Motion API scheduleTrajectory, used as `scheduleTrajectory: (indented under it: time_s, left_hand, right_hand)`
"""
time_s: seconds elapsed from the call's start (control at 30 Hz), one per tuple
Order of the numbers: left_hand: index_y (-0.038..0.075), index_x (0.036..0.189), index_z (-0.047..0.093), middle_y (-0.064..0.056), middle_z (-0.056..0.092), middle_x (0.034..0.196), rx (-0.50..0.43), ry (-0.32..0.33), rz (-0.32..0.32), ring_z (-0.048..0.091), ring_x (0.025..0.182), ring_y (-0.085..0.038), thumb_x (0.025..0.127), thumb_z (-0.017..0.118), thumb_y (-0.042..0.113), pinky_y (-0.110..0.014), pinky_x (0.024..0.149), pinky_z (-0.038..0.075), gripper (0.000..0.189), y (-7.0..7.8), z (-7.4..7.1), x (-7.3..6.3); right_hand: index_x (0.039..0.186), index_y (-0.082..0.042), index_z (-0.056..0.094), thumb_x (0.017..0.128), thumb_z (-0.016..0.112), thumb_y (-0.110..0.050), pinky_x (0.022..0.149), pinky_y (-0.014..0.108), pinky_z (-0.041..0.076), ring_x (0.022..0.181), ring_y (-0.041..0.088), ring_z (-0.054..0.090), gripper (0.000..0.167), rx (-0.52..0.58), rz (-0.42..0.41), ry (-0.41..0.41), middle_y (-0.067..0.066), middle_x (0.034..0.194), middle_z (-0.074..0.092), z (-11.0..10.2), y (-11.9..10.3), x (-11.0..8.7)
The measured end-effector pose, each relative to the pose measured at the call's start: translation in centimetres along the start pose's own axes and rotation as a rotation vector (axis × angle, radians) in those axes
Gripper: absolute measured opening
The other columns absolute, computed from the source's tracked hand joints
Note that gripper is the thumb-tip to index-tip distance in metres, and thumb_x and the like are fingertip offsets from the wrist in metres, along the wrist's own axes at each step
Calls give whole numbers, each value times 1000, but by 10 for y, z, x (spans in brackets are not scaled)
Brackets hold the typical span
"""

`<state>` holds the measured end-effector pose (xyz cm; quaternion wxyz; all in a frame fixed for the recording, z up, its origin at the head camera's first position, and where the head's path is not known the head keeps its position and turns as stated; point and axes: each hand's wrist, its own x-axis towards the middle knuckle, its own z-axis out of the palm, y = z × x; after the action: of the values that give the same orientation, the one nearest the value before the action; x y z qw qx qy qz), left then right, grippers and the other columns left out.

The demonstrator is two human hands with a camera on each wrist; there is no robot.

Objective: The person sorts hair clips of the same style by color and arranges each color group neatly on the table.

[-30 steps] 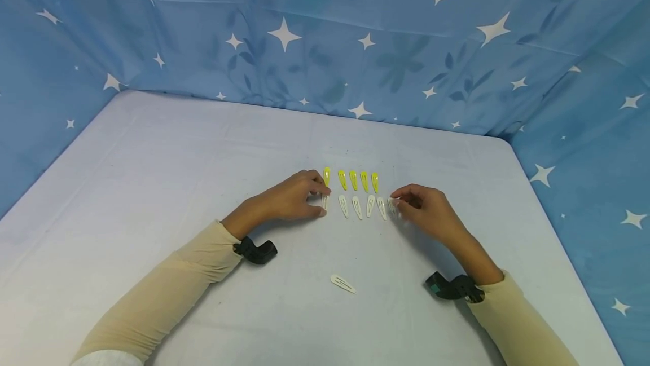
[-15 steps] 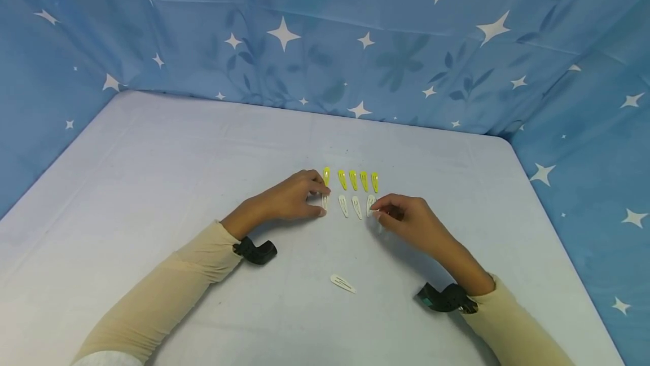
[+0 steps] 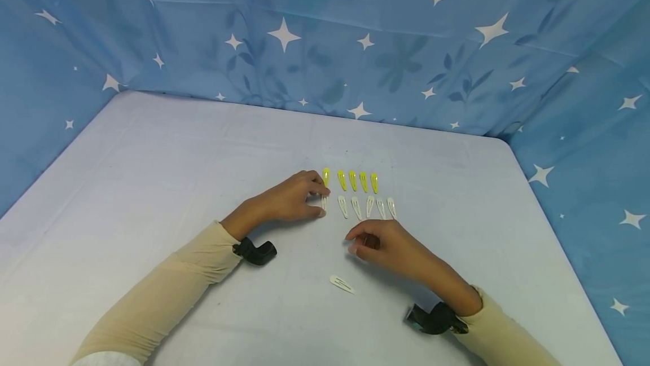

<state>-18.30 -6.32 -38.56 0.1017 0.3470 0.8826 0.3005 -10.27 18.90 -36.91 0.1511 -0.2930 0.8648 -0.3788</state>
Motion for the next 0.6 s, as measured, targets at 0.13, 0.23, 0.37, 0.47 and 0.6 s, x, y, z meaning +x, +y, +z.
scheduleTrajectory:
  time_s: [0.13, 0.23, 0.37, 0.47, 0.6]
  left_hand:
    - [4, 123, 68, -4, 55, 111, -3, 2, 10, 49, 97, -17, 84, 76, 19, -31, 84, 43, 42, 0, 0, 0]
    - [4, 122, 68, -5, 55, 112, -5, 4, 13, 49, 97, -17, 84, 76, 19, -31, 84, 43, 42, 1, -1, -1]
    - [4, 122, 68, -5, 55, 112, -5, 4, 14, 49, 97, -17, 84, 76, 20, -31, 84, 43, 42, 0, -1, -1]
    - [5, 123, 68, -4, 55, 112, -4, 0, 9, 49, 97, -17, 85, 75, 20, -31, 84, 43, 42, 0, 0, -1]
    - [5, 123, 68, -5, 55, 113, 3, 1, 9, 49, 98, -17, 85, 76, 20, -32, 85, 43, 42, 0, -1, 0]
  right_hand:
    - [103, -10, 71, 88, 71, -8, 60, 23, 47, 68, 5, 53, 15, -10, -29, -54, -12, 78, 58, 8, -5, -1]
    - [102, -10, 71, 87, 71, -8, 60, 22, 46, 66, 3, 52, 15, -15, -67, -76, -13, 78, 57, 14, -9, -1]
    - [102, -11, 71, 86, 73, -10, 61, 22, 46, 67, 2, 52, 16, -28, -100, -98, -14, 80, 57, 20, -14, -2]
    - [104, -13, 70, 86, 76, -17, 63, 21, 46, 68, 2, 52, 19, -61, -101, -129, -13, 84, 57, 23, -17, -3]
    - [105, -15, 70, 84, 78, -22, 65, 21, 45, 70, 3, 51, 24, -107, -90, -165, -11, 86, 56, 25, -22, -4]
